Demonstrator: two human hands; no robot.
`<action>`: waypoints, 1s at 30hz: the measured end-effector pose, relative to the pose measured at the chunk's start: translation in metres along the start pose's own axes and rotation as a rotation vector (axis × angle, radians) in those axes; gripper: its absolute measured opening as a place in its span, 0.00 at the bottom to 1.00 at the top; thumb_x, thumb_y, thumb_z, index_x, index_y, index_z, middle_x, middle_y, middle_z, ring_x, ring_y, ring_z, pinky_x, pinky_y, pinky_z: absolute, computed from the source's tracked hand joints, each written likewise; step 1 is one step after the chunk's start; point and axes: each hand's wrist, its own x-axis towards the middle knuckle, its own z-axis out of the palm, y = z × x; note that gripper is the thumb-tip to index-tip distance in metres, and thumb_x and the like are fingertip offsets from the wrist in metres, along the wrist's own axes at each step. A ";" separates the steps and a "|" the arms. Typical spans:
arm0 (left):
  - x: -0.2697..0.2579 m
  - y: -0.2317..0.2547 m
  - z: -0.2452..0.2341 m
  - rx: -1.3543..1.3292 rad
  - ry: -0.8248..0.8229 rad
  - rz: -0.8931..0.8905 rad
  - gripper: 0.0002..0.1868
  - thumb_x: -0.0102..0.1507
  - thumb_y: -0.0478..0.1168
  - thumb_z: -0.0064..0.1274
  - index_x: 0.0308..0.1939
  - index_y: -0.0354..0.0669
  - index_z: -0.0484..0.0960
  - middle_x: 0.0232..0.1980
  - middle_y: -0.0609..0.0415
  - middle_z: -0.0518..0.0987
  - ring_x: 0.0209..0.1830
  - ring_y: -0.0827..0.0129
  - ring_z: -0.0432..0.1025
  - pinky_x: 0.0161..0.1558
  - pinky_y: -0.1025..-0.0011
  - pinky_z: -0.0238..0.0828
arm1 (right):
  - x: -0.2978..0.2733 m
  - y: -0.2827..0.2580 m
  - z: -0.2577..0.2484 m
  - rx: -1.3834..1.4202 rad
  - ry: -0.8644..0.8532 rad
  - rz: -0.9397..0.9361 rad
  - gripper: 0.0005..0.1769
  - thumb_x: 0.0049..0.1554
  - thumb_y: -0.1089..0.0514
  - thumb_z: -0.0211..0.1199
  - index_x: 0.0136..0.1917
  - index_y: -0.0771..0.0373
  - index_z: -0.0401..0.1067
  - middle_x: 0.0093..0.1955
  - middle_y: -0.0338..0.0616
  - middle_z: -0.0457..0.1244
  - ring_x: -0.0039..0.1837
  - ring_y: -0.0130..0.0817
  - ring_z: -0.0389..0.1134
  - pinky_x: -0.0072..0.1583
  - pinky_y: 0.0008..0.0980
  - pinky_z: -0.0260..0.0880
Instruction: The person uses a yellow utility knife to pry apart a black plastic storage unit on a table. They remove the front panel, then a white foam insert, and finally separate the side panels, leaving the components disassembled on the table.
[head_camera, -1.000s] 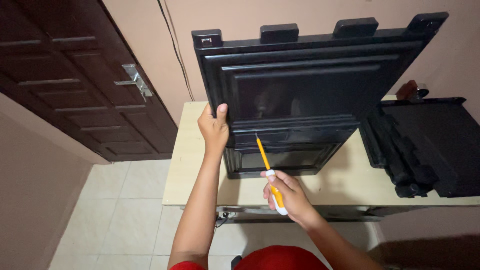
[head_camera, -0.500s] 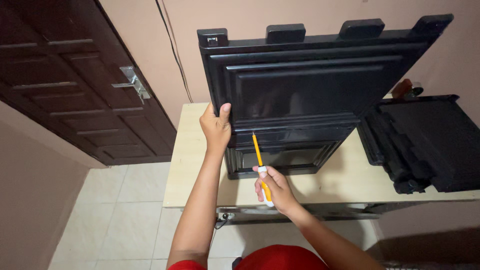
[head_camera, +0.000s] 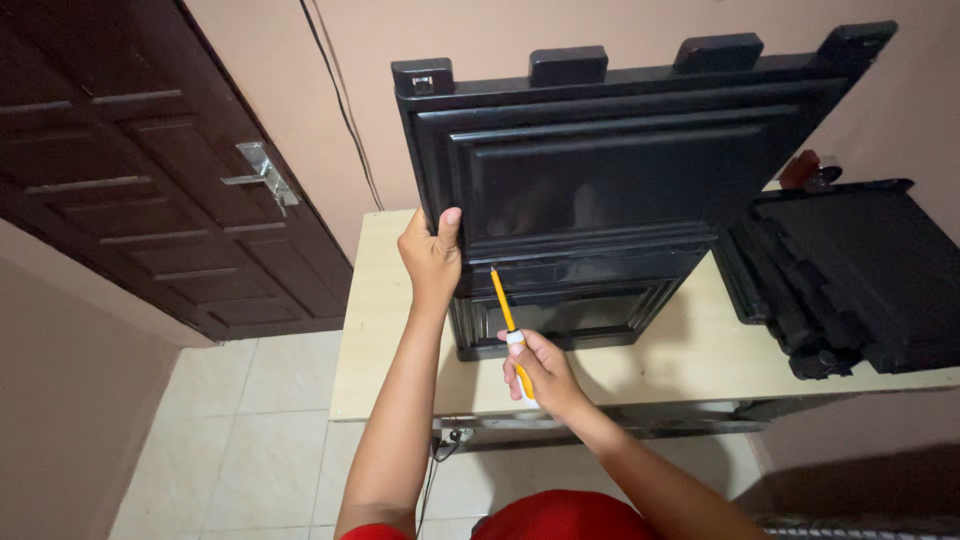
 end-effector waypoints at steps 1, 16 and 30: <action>0.000 0.000 0.000 -0.003 0.004 0.028 0.31 0.67 0.63 0.54 0.43 0.33 0.82 0.29 0.57 0.76 0.33 0.79 0.67 0.38 0.73 0.69 | 0.001 0.002 -0.001 -0.012 -0.001 -0.007 0.23 0.67 0.51 0.51 0.68 0.68 0.64 0.35 0.44 0.64 0.32 0.28 0.64 0.37 0.27 0.67; -0.001 -0.006 -0.004 0.056 0.013 0.143 0.32 0.70 0.64 0.51 0.43 0.33 0.81 0.32 0.56 0.78 0.35 0.76 0.69 0.40 0.72 0.70 | 0.004 0.006 0.003 -0.094 -0.011 -0.063 0.22 0.68 0.50 0.51 0.67 0.68 0.65 0.35 0.42 0.63 0.31 0.26 0.63 0.35 0.25 0.64; -0.001 -0.005 -0.002 -0.018 -0.012 0.158 0.34 0.71 0.64 0.49 0.50 0.31 0.81 0.41 0.55 0.80 0.43 0.75 0.71 0.48 0.73 0.69 | -0.084 -0.039 -0.079 0.138 0.436 -0.063 0.22 0.63 0.53 0.53 0.64 0.69 0.69 0.31 0.44 0.62 0.27 0.31 0.61 0.31 0.30 0.64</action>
